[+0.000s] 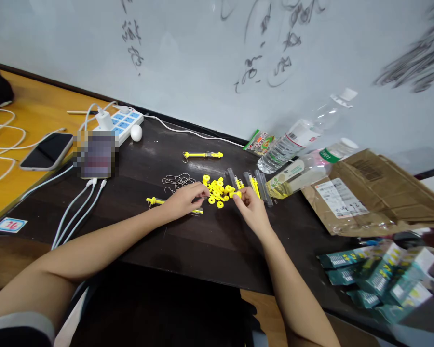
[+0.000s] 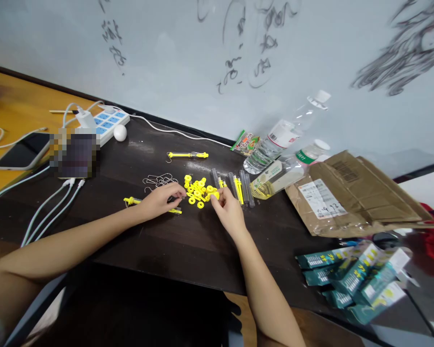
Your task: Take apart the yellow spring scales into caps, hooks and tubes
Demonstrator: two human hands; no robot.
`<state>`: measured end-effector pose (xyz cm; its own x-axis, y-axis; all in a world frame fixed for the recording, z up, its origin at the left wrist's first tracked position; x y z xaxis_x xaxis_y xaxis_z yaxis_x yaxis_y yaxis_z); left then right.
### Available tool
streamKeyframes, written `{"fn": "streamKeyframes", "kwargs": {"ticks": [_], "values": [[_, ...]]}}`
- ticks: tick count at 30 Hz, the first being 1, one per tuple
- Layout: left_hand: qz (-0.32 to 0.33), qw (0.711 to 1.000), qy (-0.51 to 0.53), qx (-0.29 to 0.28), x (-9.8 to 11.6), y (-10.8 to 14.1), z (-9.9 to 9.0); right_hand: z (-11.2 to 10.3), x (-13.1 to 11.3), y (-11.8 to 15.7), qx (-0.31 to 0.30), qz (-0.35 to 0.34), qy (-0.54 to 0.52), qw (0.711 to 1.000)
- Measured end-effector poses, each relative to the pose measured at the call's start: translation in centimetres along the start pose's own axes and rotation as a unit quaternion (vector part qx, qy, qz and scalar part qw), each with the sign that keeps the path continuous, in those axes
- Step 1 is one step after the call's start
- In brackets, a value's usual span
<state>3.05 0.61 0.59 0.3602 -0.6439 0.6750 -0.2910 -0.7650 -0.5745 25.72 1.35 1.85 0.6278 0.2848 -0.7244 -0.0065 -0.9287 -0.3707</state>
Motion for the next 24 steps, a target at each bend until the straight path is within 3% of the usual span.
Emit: {"fn": "streamKeyframes", "kwargs": {"ticks": [5, 9, 12, 14, 19, 24], "values": [[0.011, 0.990, -0.127, -0.055, -0.9, -0.7, 0.6, -0.8, -0.3, -0.1, -0.045, -0.030, 0.201, 0.978], [0.010, 0.987, -0.154, -0.052, -0.7, -1.1, 0.9, -0.1, -0.7, 0.3, -0.075, -0.061, 0.283, 0.954], [0.019, 0.985, -0.171, -0.016, -0.3, -1.1, 0.0, 0.3, -0.4, 0.4, -0.087, -0.071, 0.297, 0.948], [0.035, 0.982, -0.183, -0.021, 0.1, -1.0, -0.8, 0.3, -0.2, 0.3, -0.088, -0.066, 0.296, 0.949], [0.066, 0.968, -0.182, -0.160, 0.5, -0.6, -1.7, 0.4, 0.2, 0.1, -0.087, -0.043, 0.259, 0.961], [0.074, 0.958, -0.197, -0.195, 0.3, -0.2, -1.1, 1.0, 0.6, -0.1, -0.061, -0.023, 0.227, 0.972]]}}
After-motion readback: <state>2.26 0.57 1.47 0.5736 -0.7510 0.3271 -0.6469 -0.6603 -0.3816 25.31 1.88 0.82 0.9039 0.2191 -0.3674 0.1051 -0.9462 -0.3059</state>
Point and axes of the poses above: each hand's wrist, its own y-axis away from the middle knuckle, its own z-axis out of the palm, x = y × z, the point moved 2 cm from there along -y, towards the middle knuckle, and after that the axes turned 13 degrees about x, right-handed, at the moved point
